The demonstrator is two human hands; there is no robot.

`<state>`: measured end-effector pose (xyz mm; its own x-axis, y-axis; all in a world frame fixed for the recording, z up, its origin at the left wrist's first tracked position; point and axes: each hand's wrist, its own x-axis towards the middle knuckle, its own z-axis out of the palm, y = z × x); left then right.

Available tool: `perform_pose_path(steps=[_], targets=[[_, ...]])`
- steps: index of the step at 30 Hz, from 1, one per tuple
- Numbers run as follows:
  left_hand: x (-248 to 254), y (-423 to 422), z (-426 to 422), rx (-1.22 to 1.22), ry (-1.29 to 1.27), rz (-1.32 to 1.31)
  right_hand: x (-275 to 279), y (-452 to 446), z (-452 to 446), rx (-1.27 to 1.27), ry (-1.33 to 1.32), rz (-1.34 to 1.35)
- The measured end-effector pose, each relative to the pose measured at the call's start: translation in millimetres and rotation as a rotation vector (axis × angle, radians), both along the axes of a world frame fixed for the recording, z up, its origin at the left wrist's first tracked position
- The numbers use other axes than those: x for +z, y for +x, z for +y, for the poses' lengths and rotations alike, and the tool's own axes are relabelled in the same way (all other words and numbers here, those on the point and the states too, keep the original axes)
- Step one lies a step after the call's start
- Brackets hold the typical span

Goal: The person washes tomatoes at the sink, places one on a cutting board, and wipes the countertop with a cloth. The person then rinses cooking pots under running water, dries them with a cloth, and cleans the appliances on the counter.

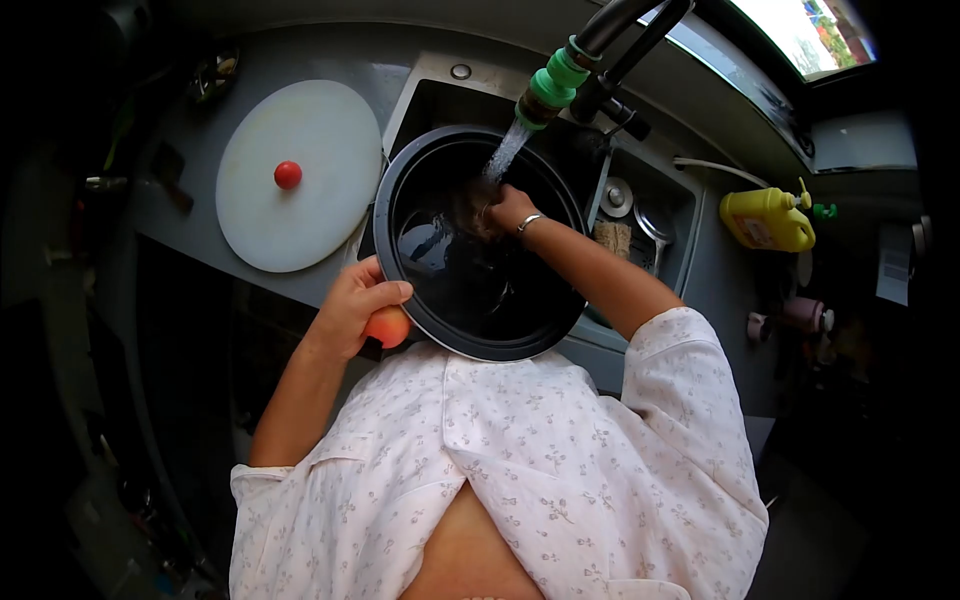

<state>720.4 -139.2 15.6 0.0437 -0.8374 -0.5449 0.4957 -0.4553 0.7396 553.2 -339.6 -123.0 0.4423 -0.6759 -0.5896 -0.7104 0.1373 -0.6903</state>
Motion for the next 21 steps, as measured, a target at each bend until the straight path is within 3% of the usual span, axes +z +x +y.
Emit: perform_pose_path(steps=[2, 4, 6, 8, 10, 12, 13, 14, 16, 18, 20, 21], targets=[[2.3, -0.7, -4.2, -0.030, -0.009, -0.009, -19.2, 24.0, 5.3, 0.028, -0.114, 0.043], [3.8, -2.7, -6.6, -0.025, -0.016, 0.043, -31.8, 51.4, 30.7, -0.048, -0.018, -0.448], [8.0, -3.9, -8.3, 0.001, -0.012, 0.013, -22.5, 67.0, 54.0, 0.165, 0.078, -0.619], [11.7, -3.3, -9.0, 0.048, -0.012, -0.038, 23.4, 58.1, 65.5, 0.713, 0.093, -0.583], [5.8, 0.0, -5.7, 0.045, -0.010, -0.037, 43.2, 39.5, 68.4, 1.017, 0.245, -0.422], [3.8, -2.4, -3.2, 0.111, 0.036, -0.001, 79.0, 26.6, 63.4, 1.344, 0.116, -0.055], [2.5, -2.6, -2.2, 0.088, 0.040, 0.042, 77.6, 21.8, 66.0, 1.453, -0.091, 0.049], [2.2, -1.7, -1.9, 0.087, 0.040, 0.043, 73.0, 23.0, 64.3, 1.452, -0.090, 0.050], [-0.6, -0.2, -1.3, 0.051, 0.020, 0.062, 68.3, 26.9, 52.9, 1.423, -0.677, -0.283], [0.1, 1.7, -2.2, 0.035, 0.022, 0.080, 78.4, 46.8, 35.9, 1.235, -1.003, -0.584], [-0.8, 5.0, -1.8, 0.033, 0.009, 0.019, 65.6, 60.9, 16.0, 1.360, -1.233, -0.664], [3.9, 7.7, -1.4, -0.027, 0.021, 0.023, 49.3, 61.0, 5.6, 1.326, -1.283, -0.558]])
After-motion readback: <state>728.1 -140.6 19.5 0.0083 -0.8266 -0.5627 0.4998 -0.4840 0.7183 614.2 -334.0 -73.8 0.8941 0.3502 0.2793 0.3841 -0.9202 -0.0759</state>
